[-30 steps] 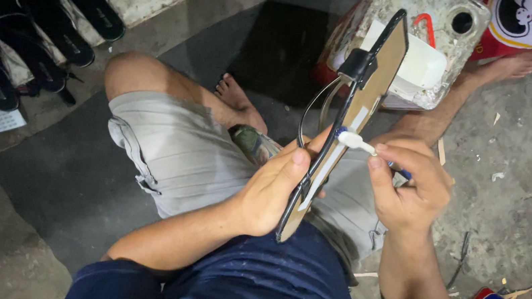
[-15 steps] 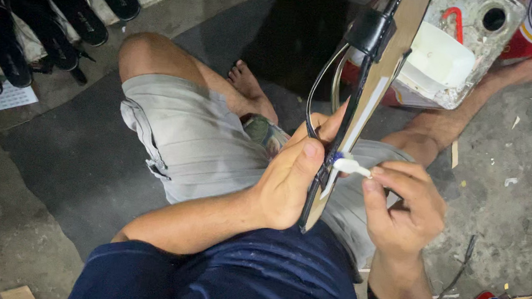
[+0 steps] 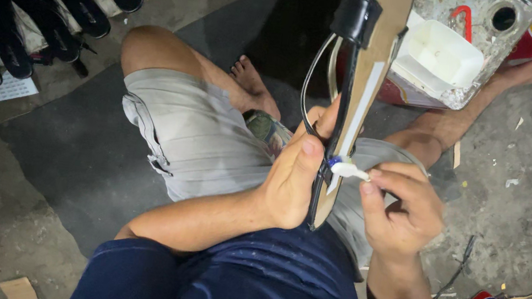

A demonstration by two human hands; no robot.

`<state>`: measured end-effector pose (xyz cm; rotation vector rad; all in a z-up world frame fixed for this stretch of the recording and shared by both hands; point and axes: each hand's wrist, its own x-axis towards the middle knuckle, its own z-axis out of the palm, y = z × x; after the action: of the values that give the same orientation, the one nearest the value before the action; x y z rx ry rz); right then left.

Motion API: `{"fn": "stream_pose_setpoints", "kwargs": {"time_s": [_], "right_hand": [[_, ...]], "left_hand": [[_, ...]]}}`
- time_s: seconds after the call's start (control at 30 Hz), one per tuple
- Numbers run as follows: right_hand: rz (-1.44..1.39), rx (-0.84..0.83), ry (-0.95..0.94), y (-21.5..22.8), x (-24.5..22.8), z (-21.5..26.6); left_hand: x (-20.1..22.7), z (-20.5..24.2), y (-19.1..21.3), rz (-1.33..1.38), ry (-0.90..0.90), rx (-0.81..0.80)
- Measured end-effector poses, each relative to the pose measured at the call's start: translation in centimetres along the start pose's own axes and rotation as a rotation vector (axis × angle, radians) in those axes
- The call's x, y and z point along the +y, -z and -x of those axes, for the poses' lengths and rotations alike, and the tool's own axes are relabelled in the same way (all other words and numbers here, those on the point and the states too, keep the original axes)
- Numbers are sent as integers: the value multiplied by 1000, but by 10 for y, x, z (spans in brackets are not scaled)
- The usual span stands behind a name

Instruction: The person sits on the floor and applies glue to the edges of several sandals using a toothbrush. They repeatedly dip the toothbrush into a container of glue and spread it along the seams of the sandal soles.

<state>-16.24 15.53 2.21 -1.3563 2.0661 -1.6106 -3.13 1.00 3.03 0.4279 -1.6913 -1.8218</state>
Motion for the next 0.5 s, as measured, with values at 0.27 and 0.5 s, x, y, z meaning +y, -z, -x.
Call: {"fn": "stream_pose_setpoints", "kwargs": {"time_s": [0.27,0.5], "right_hand": [[52,9,-22,-3,-10,8],[142,-52,-21,10,-23,7]], "left_hand": [[1,-3,-3,154,103,70],[5,-3,1,-4,79,32]]}}
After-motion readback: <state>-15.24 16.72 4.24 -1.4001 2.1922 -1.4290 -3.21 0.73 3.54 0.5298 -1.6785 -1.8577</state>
